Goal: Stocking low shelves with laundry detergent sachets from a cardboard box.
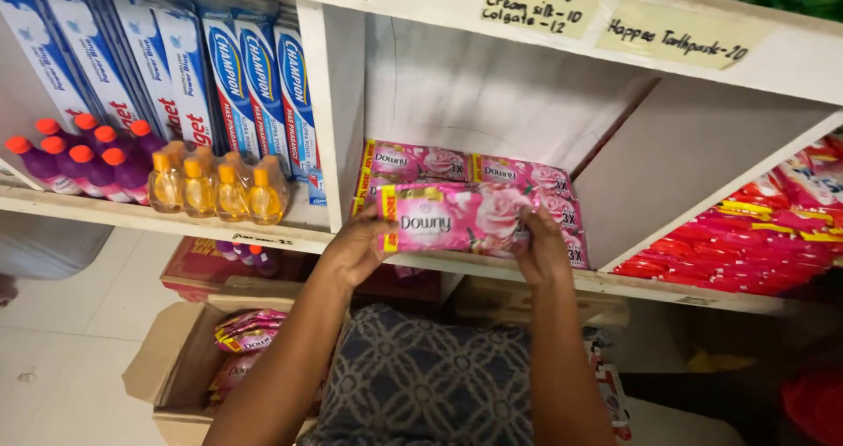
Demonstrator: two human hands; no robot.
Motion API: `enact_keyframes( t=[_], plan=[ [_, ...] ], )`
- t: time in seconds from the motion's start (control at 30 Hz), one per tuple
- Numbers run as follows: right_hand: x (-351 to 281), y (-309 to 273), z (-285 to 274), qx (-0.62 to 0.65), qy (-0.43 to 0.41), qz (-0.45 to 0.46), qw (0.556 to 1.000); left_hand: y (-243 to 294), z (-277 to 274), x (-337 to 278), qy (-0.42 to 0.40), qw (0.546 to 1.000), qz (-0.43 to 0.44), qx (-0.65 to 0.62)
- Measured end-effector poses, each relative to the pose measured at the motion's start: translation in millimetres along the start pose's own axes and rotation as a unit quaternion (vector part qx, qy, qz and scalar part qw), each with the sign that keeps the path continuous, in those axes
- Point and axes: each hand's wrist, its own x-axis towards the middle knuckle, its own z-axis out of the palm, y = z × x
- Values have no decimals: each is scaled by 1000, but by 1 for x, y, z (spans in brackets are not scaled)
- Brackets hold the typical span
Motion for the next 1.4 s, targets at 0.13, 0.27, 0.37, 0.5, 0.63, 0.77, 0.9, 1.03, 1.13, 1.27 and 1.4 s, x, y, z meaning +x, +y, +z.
enact_keyframes(
  t=[0.13, 0.27, 0.37, 0.5, 0.63, 0.77, 0.9, 1.03, 1.13, 1.27, 1.4],
  plan=[
    [10, -8, -33, 6, 23, -16, 1000, -11, 1, 20, 49, 997, 3, 52],
    [9, -13, -24, -15, 50, -21, 998, -5, 24, 23, 85, 993, -2, 79],
    [7, -15, -16, -7, 87, -23, 996, -4, 28, 27, 97, 994, -6, 54],
    [9, -3, -10, 22, 64, -70, 995, -14, 28, 29, 59, 984, 77, -150],
    [15, 35, 1, 63, 41, -92, 993, -63, 50, 29, -117, 960, 140, -213],
    [12, 75, -2, 37, 70, -89, 993, -128, -24, 89, 37, 979, 110, -166],
    [17, 123, -36, -211, 78, -275, 935, -93, 36, 51, 14, 971, 89, -221],
    [-45, 74, 63, -434, 108, -457, 768, -86, 64, 32, -24, 971, 84, -220],
    [-46, 100, 59, -303, 162, -428, 836, -94, 60, 25, -72, 962, 112, -236],
    [-41, 110, 72, 29, 89, -259, 961, -101, 61, 31, -89, 947, 130, -280],
    [-52, 100, 101, 231, -19, -23, 972, -103, 73, 28, -58, 956, 79, -275]
  ],
)
